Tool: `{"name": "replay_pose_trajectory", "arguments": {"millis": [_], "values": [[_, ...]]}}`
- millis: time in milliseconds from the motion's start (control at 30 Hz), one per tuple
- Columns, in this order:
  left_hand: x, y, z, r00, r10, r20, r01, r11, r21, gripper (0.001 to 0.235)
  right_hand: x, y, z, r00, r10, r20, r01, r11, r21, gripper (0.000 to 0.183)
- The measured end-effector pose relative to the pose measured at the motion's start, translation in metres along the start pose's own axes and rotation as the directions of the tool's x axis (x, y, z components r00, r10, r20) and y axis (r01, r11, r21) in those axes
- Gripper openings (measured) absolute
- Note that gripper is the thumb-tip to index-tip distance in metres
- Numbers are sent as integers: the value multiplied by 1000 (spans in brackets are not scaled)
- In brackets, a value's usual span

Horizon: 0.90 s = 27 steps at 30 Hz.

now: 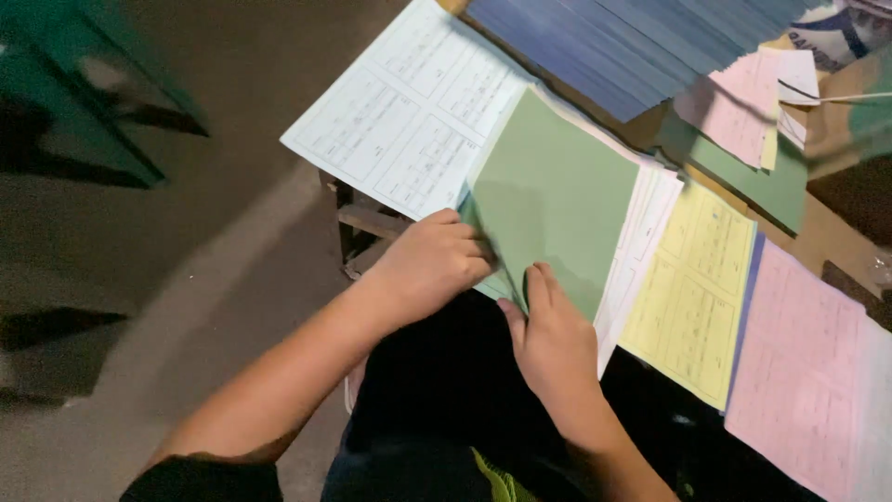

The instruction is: Manually collating different colored paper sheets into organized document sets at a high pace.

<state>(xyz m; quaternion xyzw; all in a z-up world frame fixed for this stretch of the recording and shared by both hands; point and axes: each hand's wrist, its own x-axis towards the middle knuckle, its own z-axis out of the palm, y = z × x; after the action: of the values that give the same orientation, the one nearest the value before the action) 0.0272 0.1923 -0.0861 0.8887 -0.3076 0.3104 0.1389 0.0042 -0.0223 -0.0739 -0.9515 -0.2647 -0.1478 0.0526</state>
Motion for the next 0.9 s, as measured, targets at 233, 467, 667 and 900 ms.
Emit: {"name": "replay_pose_trajectory", "arguments": {"millis": [233,467,667,900], "values": [[-15,-69,-15,980,-166,-111,147,976,-161,7,43,79,-13,963,195,185,-228,957,178,38],[-59,-169,-84,856,-402,324,338,911,238,30,132,91,-100,935,-68,-349,62,998,-30,23],[-57,-201,-80,747,-391,537,478,878,-26,32,222,-87,-14,999,-6,44,4,999,40,50],[-77,-202,-87,797,-406,447,466,885,-27,14,190,-129,64,960,-122,254,124,992,7,45]]}}
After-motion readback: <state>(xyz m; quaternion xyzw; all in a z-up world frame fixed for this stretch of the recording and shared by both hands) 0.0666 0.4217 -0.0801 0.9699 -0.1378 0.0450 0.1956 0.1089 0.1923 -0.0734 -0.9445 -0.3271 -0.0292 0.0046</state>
